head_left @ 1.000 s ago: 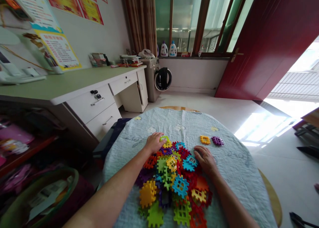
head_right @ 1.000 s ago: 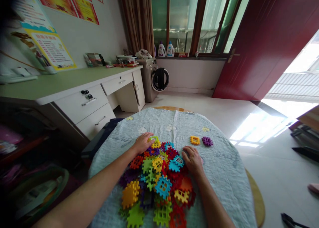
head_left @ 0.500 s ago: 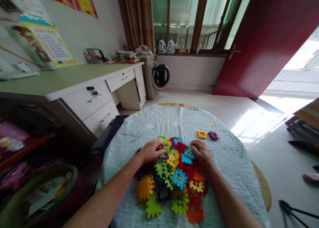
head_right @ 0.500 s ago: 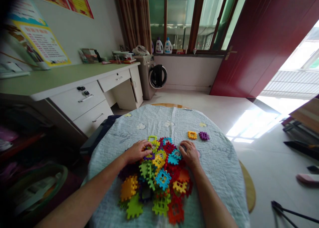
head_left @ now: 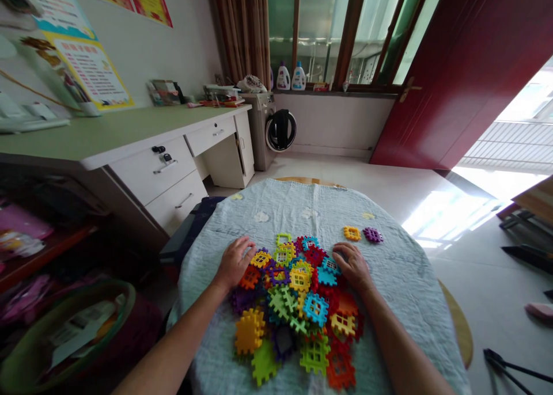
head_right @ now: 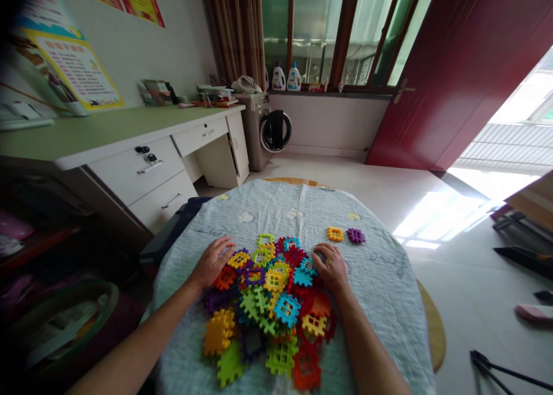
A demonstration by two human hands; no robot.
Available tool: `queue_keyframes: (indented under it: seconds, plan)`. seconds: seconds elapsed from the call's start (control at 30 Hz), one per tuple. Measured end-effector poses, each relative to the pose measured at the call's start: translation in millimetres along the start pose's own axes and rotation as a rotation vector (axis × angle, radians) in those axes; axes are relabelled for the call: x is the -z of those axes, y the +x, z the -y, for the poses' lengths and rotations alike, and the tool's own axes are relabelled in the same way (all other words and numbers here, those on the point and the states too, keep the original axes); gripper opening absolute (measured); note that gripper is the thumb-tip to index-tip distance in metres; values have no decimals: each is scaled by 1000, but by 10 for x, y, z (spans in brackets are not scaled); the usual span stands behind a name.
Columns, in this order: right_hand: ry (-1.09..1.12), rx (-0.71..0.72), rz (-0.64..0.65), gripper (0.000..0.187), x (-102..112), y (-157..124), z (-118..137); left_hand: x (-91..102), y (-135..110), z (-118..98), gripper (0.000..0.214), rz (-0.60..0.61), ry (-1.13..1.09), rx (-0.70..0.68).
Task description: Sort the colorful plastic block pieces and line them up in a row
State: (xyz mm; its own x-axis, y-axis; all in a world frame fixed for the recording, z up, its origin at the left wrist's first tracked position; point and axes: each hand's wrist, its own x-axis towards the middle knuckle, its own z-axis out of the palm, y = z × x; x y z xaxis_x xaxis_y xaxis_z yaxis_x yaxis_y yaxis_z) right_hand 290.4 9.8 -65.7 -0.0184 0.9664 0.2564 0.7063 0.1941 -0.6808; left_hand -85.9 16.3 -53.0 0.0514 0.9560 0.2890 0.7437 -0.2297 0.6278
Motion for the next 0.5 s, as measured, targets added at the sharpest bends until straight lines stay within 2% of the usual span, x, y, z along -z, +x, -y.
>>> queue_keyframes:
  seconds: [0.13, 0.27, 0.4, 0.5]
  plan:
    - [19, -55, 33, 37, 18, 37, -1, -25, -21, 79, 42, -25, -46, 8]
    - [97, -189, 195, 49, -49, 282, 147, 25, -67, 22, 46, -55, -193, 87]
    - [39, -109, 300, 46, -263, 588, 413, 47, -91, 20, 48, -127, -237, 138]
    - [32, -69, 347, 42, -411, 669, 588, 40, -96, 31, 47, -147, -240, 142]
